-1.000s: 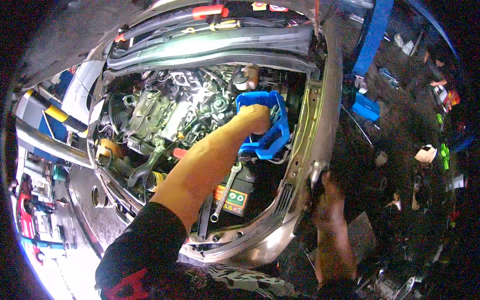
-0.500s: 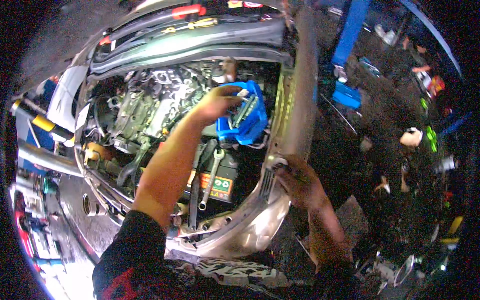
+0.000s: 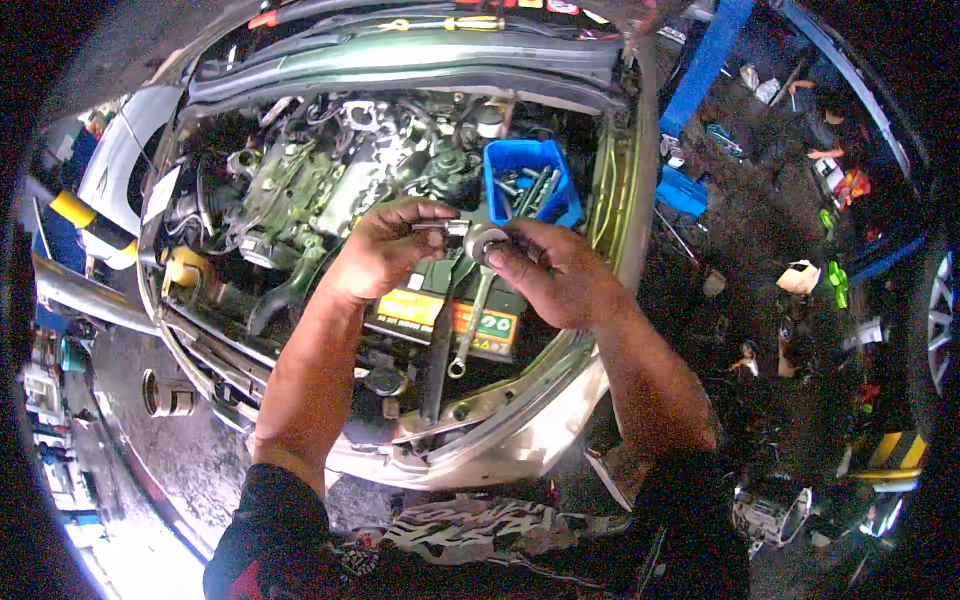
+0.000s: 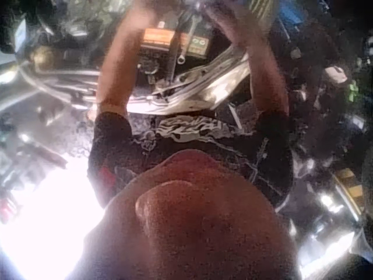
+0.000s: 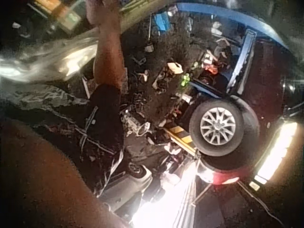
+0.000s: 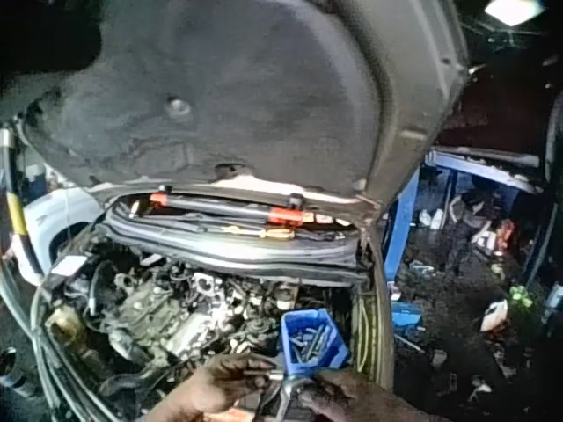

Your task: The person unfastens engine components using a wrench, blows air through a metal pipe with an air nozzle, wipes the pipe with a cloth, and searches through a hardware container.

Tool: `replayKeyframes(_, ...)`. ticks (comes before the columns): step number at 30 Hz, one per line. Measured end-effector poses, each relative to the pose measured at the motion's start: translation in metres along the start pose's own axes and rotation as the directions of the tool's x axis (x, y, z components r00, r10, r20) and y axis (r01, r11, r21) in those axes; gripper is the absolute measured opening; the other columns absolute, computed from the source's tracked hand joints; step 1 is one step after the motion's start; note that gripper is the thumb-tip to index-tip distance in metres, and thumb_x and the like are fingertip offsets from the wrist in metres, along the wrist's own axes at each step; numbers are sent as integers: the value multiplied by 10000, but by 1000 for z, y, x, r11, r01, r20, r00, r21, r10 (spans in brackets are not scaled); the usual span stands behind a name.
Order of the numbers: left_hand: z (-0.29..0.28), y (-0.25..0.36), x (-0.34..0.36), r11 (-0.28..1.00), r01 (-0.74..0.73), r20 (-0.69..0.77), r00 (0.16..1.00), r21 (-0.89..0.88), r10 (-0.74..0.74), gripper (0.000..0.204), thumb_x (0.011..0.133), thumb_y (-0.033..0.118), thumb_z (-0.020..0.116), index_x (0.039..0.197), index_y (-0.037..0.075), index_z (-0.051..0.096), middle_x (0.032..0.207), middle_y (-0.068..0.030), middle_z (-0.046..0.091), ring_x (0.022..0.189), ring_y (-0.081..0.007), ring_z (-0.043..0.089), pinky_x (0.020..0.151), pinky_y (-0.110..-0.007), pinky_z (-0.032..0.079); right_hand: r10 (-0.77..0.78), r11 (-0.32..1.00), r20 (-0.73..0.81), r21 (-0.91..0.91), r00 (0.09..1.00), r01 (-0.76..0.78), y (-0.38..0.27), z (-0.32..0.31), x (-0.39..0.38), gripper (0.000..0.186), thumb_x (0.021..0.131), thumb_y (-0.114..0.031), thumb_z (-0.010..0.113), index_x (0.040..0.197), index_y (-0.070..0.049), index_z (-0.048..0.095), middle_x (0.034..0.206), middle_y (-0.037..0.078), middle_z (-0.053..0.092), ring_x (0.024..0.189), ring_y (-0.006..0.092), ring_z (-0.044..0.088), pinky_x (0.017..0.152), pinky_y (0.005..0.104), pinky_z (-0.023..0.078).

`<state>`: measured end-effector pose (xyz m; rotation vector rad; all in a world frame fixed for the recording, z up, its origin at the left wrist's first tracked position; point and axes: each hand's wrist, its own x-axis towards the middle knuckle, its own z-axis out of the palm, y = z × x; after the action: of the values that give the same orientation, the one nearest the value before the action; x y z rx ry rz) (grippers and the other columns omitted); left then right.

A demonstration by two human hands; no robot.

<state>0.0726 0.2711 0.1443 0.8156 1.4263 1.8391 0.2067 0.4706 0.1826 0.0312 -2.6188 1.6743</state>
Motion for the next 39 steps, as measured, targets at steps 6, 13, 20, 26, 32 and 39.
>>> replayKeyframes(6,-53,10,-63,977,-39,104,993,-211,62,267,851,14,560,1116,-11,577,887,-69,620,761,-141,588,705,-273,479,-34,916,263,395,964,-76,-22,79,29,355,945,-354,471,777,-53,557,548,-3,483,412,79,414,398,254,318)
replayKeyframes(13,-121,15,-103,879,150,202,977,-453,-63,240,863,50,568,1092,-19,563,857,-68,593,711,-140,572,626,-250,478,171,964,310,145,935,-224,-62,142,70,249,905,-291,571,905,-43,601,625,-14,521,533,82,479,484,261,376)
replayKeyframes(20,-162,6,-96,959,-12,-105,994,-282,-19,550,921,374,562,1338,56,395,1204,-76,540,1084,-177,504,853,-331,442,117,960,272,-276,955,-39,-71,168,148,290,913,-314,575,925,-29,625,663,23,586,604,103,539,566,288,428)
replayKeyframes(26,-220,-23,-48,990,-79,-177,982,-115,58,372,946,257,534,1260,63,487,1078,-49,575,956,-145,546,811,-307,448,312,940,362,-252,878,-231,-45,173,220,201,944,-216,568,1040,-44,606,800,21,614,698,88,555,634,255,463)
replayKeyframes(32,-284,-43,25,960,-168,-350,933,-224,81,278,934,184,533,1183,59,532,1008,-48,593,901,-165,587,777,-331,491,180,984,458,-89,870,-156,8,172,257,451,846,-130,672,1256,-48,502,1036,81,609,934,144,555,834,286,452)
replayKeyframes(39,-330,-70,110,696,-286,-599,759,-659,-256,209,907,177,550,1045,22,568,859,-113,615,751,-243,611,705,-411,514,84,564,188,-819,979,109,30,162,338,404,767,-142,579,1167,-104,540,909,218,648,864,396,625,762,454,500)
